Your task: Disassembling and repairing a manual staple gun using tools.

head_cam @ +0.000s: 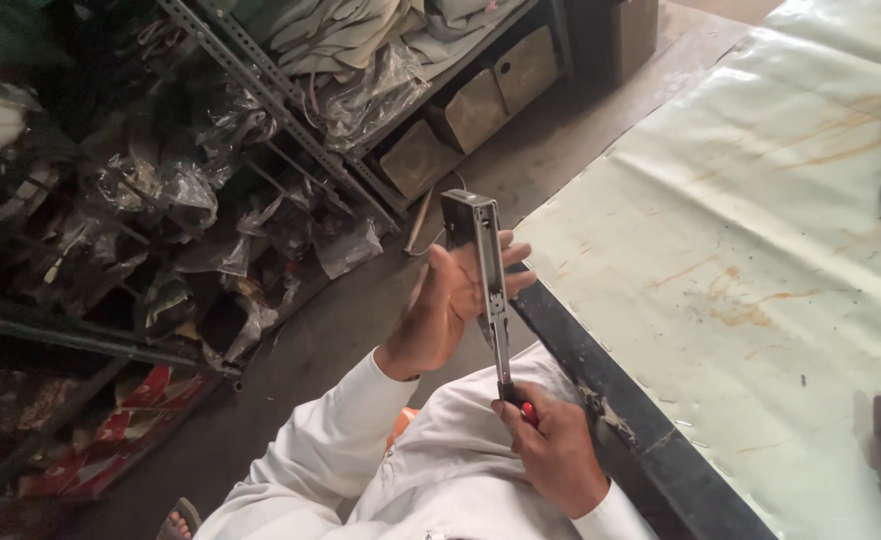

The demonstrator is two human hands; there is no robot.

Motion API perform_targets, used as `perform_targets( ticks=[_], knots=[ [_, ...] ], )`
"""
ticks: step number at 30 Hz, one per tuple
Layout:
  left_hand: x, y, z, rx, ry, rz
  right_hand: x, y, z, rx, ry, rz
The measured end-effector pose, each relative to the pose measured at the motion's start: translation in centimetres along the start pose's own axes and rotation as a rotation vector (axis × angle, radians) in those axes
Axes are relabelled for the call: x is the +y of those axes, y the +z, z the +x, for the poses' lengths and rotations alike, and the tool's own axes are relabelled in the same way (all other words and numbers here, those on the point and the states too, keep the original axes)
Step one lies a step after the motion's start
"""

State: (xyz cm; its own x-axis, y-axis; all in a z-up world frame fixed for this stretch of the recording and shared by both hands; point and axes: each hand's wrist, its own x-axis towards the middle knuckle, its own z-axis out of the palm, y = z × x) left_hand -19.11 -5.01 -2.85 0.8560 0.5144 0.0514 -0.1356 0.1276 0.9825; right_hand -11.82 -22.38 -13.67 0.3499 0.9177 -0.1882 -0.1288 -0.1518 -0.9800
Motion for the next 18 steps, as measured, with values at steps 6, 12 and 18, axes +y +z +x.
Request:
perform_targets(
  ticks=[6,12,18],
  knots=[
    [-0.1,1.9,-0.9,-0.1,0.08,0.195,-0.3,-0.3,0.0,-0.01,-0.023,-0.04],
    [0.1,3.3,-1.6,-0.137,-0.028,0.328,1.0,-0.3,0.2,-0.046,-0.181,-0.161],
    [-1.1,2.0,0.1,0.013,-0.209,0.111,-0.2,-1.0,-1.4,-0.153,-0.068,0.043]
  ],
)
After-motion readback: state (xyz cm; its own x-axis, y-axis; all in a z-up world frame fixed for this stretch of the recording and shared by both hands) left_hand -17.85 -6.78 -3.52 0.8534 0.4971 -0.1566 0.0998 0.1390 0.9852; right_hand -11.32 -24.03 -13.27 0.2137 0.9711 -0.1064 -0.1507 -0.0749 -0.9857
